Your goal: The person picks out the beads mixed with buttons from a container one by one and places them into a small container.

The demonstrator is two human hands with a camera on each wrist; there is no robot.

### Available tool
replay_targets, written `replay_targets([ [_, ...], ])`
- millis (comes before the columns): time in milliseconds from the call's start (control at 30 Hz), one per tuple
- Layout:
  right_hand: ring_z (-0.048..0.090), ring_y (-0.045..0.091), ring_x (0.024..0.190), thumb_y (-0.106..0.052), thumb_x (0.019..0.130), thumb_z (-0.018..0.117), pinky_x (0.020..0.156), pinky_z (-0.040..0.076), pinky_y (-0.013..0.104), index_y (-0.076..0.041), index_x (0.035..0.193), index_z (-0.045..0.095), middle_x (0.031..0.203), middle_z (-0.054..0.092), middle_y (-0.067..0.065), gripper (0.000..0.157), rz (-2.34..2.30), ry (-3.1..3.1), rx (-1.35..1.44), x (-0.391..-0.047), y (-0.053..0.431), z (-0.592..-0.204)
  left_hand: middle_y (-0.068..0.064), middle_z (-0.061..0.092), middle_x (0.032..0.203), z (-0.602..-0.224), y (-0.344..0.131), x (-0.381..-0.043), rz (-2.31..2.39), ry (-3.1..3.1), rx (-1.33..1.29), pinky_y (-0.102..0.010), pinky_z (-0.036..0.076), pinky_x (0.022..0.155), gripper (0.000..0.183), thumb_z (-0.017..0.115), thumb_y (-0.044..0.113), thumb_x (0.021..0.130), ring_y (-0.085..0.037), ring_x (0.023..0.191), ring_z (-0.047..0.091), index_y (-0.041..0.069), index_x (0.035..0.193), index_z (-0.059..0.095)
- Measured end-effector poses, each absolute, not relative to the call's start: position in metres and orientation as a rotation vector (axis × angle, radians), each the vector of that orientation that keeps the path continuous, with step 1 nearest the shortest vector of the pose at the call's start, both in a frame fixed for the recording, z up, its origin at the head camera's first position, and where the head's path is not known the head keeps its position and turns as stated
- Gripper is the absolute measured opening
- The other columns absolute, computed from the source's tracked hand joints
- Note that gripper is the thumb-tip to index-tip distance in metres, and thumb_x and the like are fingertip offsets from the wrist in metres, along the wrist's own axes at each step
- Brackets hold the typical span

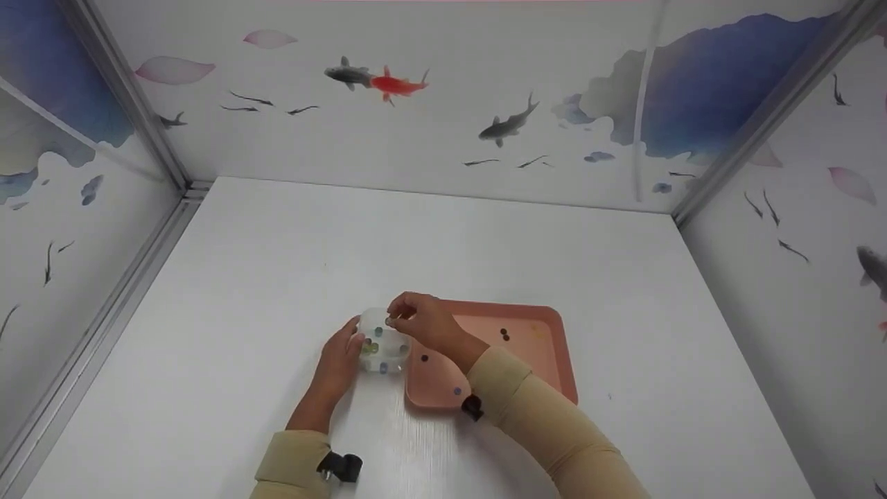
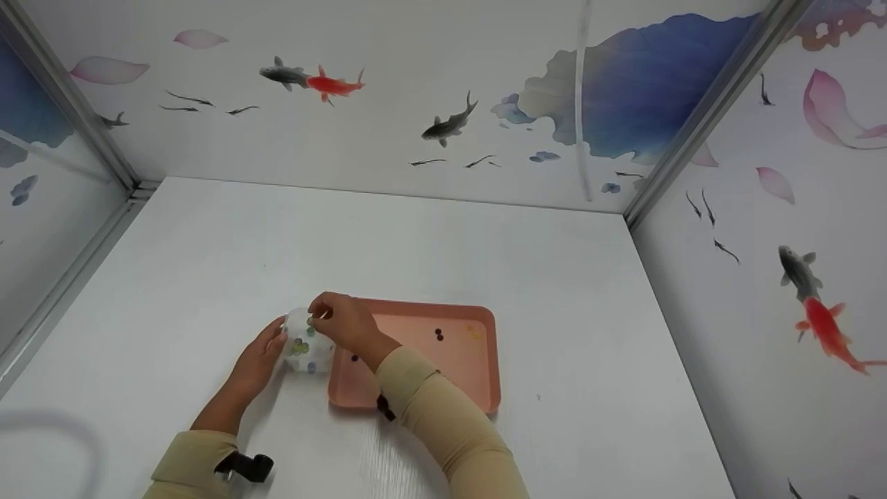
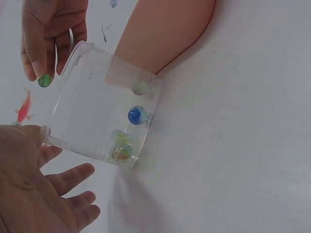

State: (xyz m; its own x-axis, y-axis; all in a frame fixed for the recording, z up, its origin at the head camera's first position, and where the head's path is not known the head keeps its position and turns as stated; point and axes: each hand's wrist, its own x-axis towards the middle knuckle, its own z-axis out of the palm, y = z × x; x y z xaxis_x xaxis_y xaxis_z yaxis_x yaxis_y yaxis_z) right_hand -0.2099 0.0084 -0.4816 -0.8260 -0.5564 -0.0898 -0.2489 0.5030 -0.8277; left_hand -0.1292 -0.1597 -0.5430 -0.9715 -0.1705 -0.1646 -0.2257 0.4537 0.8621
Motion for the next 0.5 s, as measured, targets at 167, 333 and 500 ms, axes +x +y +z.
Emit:
replay_targets([
  [167, 0.061, 0.014, 0.094, -0.014, 0.092, 0.066, 0.081, 0.053, 0.029, -0.005, 0.108, 0.067, 0.099, 0.066, -0.003, 0.018, -1.195, 2.426, -0.726, -0.209, 0.0055, -0.4823, -0.021, 0.037, 0.15, -0.5432, -0.161, -0.1287, 1.595, 2.633, -0.343, -0.053, 0.022, 0.116, 0.049, 0.037, 0.024, 0.106, -0.039, 0.141, 0.029, 0.003, 0.15, 0.031],
  [333, 0.063, 0.016, 0.095, -0.012, 0.092, 0.065, 0.08, 0.054, 0.03, -0.003, 0.107, 0.067, 0.098, 0.066, 0.0, 0.017, -1.153, 2.458, -0.836, -0.2076, 0.0041, -0.485, -0.023, 0.038, 0.149, -0.542, -0.1614, -0.1287, 1.607, 2.632, -0.326, -0.054, 0.022, 0.115, 0.048, 0.037, 0.022, 0.106, -0.04, 0.14, 0.03, 0.002, 0.149, 0.031],
  [500, 0.064, 0.018, 0.096, -0.01, 0.093, 0.064, 0.079, 0.054, 0.03, -0.004, 0.108, 0.067, 0.099, 0.067, 0.003, 0.017, -1.085, 2.499, -0.925, -0.207, 0.0037, -0.4867, -0.024, 0.038, 0.148, -0.5412, -0.162, -0.1289, 1.61, 2.623, -0.315, -0.055, 0.022, 0.115, 0.048, 0.036, 0.022, 0.106, -0.042, 0.14, 0.03, 0.002, 0.149, 0.031],
])
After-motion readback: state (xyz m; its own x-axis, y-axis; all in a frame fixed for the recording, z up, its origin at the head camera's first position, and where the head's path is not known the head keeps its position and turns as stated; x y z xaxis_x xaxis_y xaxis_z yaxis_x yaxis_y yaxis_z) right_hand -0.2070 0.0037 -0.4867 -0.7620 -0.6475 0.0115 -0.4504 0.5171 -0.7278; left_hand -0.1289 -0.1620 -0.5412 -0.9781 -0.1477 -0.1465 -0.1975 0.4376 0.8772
